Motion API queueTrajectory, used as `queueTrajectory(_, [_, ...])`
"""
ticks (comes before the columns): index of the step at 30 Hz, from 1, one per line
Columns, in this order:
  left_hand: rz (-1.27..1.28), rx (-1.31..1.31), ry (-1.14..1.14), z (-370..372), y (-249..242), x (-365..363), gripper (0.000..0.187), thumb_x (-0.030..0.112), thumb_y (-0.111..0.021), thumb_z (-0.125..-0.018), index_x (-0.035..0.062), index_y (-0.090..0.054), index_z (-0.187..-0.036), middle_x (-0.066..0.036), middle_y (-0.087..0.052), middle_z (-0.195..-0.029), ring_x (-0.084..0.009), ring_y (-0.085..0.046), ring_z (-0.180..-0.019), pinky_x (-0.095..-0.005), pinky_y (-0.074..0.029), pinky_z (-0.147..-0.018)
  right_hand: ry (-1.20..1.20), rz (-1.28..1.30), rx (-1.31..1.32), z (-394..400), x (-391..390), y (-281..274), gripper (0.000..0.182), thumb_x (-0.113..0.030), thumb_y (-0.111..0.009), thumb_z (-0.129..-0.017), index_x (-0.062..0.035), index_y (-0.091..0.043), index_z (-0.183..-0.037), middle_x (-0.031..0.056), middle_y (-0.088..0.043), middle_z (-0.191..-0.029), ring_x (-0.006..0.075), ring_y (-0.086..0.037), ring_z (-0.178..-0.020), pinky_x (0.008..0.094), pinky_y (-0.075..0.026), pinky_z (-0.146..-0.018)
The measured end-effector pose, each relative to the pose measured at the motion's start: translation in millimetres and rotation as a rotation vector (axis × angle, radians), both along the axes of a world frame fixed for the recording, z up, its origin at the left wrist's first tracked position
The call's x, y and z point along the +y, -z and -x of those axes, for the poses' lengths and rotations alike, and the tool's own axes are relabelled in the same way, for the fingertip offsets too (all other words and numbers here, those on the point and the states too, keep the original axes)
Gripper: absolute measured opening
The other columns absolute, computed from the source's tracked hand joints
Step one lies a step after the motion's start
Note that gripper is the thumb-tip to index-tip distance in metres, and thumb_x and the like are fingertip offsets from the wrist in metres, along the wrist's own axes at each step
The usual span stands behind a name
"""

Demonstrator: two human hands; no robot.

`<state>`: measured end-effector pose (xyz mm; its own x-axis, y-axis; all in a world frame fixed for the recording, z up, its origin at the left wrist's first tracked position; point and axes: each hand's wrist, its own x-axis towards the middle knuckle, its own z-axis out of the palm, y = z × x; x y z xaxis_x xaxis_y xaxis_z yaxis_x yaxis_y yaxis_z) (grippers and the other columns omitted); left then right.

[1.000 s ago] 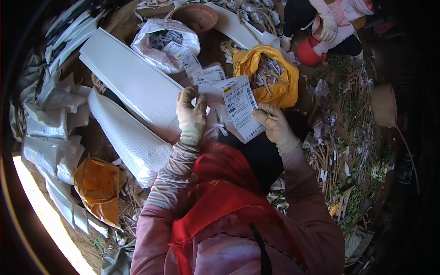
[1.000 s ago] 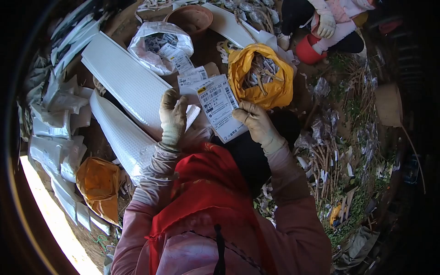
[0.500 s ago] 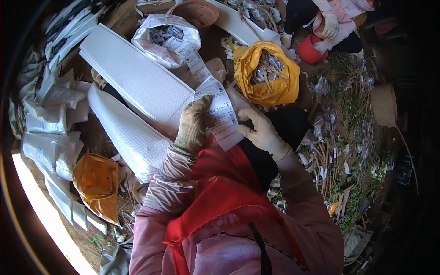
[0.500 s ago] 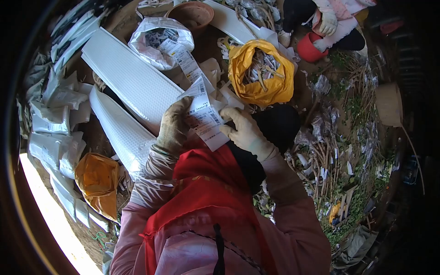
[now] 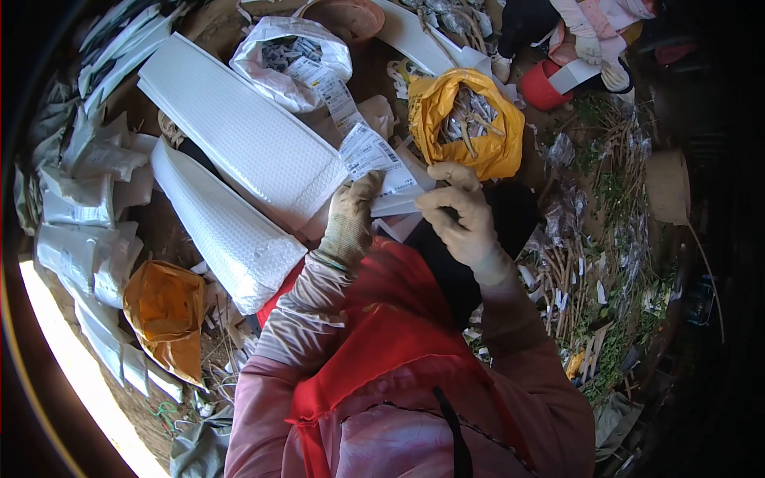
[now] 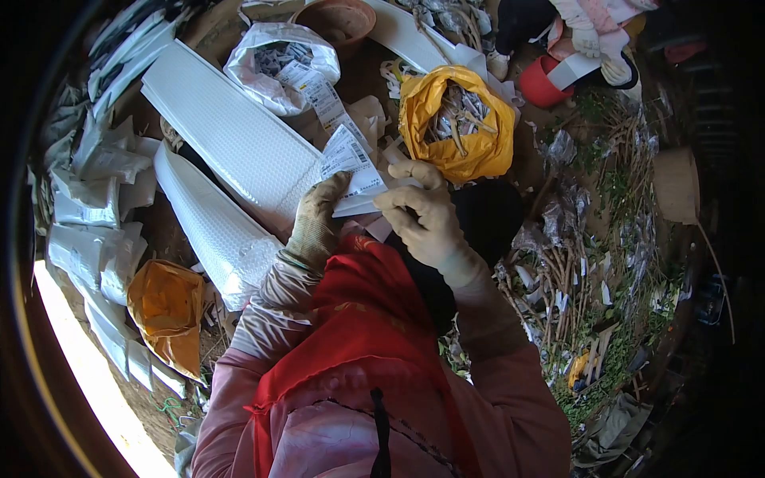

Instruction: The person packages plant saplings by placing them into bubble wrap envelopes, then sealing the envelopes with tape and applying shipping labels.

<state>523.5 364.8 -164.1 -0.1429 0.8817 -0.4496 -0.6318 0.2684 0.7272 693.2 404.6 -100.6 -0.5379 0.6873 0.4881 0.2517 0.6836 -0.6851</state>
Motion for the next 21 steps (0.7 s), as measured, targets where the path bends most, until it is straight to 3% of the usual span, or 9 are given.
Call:
queueTrajectory(2, [0.204, -0.114, 0.027, -4, 8, 4, 0.035, 0.028, -0.060, -0.086, -0.0011, -0.059, -0.105, -0.010, -0.063, -0.090, -0.0204, -0.062, -0.075, -0.0325, -0.051, -0.068, -0.101, 0.320, 0.315, -18, 1, -33, 0.020, 0.005, -0.062, -0.076, -0.0034, -0.065, -0.094, 0.0158, -0.051, -0.120, 0.0243, -0.048, -0.117, 0.0373, -0.036, -0.103])
queueTrajectory(4, [0.195, -0.090, 0.109, -10, 58, 2, 0.037, 0.032, -0.061, -0.088, 0.0001, -0.060, -0.107, -0.009, -0.064, -0.095, -0.0188, -0.062, -0.080, -0.0319, -0.051, -0.072, -0.159, 0.232, 0.500, -42, 17, -53, 0.016, -0.012, -0.061, -0.084, -0.0044, -0.058, -0.097, 0.0231, -0.045, -0.135, 0.0316, -0.039, -0.132, 0.0562, -0.024, -0.111])
queueTrajectory(5, [0.211, -0.096, 0.128, -11, 69, 0, 0.040, 0.033, -0.060, -0.087, -0.0005, -0.059, -0.109, -0.010, -0.064, -0.094, -0.0200, -0.062, -0.080, -0.0327, -0.051, -0.072, -0.113, 0.269, 0.670, -37, 11, -71, 0.022, -0.006, -0.058, -0.080, -0.0029, -0.056, -0.101, 0.0211, -0.045, -0.134, 0.0322, -0.041, -0.130, 0.0553, -0.025, -0.110])
queueTrajectory(7, [0.246, -0.112, 0.153, -12, 87, -8, 0.044, 0.035, -0.059, -0.086, -0.0016, -0.058, -0.111, -0.011, -0.064, -0.092, -0.0225, -0.063, -0.078, -0.0341, -0.051, -0.073, -0.139, 0.251, 0.761, -28, 15, -90, 0.028, -0.022, -0.062, -0.086, -0.0044, -0.052, -0.104, 0.0135, -0.051, -0.110, 0.0283, -0.049, -0.115, 0.0577, -0.026, -0.109])
queueTrajectory(8, [0.139, 0.408, 0.283, -5, 78, -13, 0.049, 0.038, -0.058, -0.087, -0.0032, -0.057, -0.113, -0.017, -0.064, -0.097, -0.0251, -0.064, -0.084, -0.0356, -0.051, -0.076, -0.201, 0.256, 0.777, -30, 24, -93, 0.029, -0.025, -0.062, -0.087, -0.0048, -0.052, -0.105, 0.0106, -0.050, -0.102, 0.0269, -0.051, -0.109, 0.0581, -0.026, -0.109])
queueTrajectory(12, [-0.146, 1.028, 0.234, 55, 3, -69, 0.038, 0.028, -0.056, -0.088, -0.0014, -0.059, -0.112, -0.019, -0.062, -0.107, -0.0339, -0.060, -0.097, -0.0400, -0.047, -0.085, -0.104, 0.481, 0.666, -8, 69, -74, 0.036, -0.014, -0.055, -0.092, -0.0062, -0.042, -0.124, 0.0004, -0.039, -0.074, 0.0137, -0.049, -0.075, 0.0580, -0.030, -0.108])
queueTrajectory(14, [-0.222, 1.324, 0.257, 102, -15, -98, 0.035, 0.015, -0.058, -0.083, -0.0009, -0.058, -0.114, -0.018, -0.061, -0.111, -0.0361, -0.058, -0.102, -0.0414, -0.045, -0.089, -0.049, 0.569, 0.534, 38, 65, -66, 0.058, -0.006, -0.055, -0.091, -0.0034, -0.028, -0.142, 0.0025, -0.049, -0.082, 0.0095, -0.054, -0.076, 0.0459, -0.043, -0.102])
queueTrajectory(18, [-0.207, 1.731, 0.271, 138, 27, -149, 0.047, 0.023, -0.063, -0.078, 0.0016, -0.056, -0.120, -0.015, -0.058, -0.121, -0.0323, -0.055, -0.113, -0.0462, -0.039, -0.099, -0.319, 0.944, 0.493, 182, 30, -50, 0.045, -0.001, -0.055, -0.090, 0.0003, -0.039, -0.132, 0.0029, -0.055, -0.084, 0.0084, -0.055, -0.078, 0.0199, -0.046, -0.073])
queueTrajectory(21, [-0.185, 1.846, 0.317, 124, 52, -161, 0.057, 0.031, -0.067, -0.075, 0.0023, -0.056, -0.123, -0.015, -0.057, -0.126, -0.0288, -0.053, -0.119, -0.0492, -0.035, -0.105, -0.304, 0.825, 0.125, 289, 10, 41, 0.046, -0.003, -0.057, -0.087, 0.0013, -0.042, -0.130, 0.0059, -0.060, -0.089, 0.0111, -0.054, -0.078, 0.0258, -0.046, -0.069])
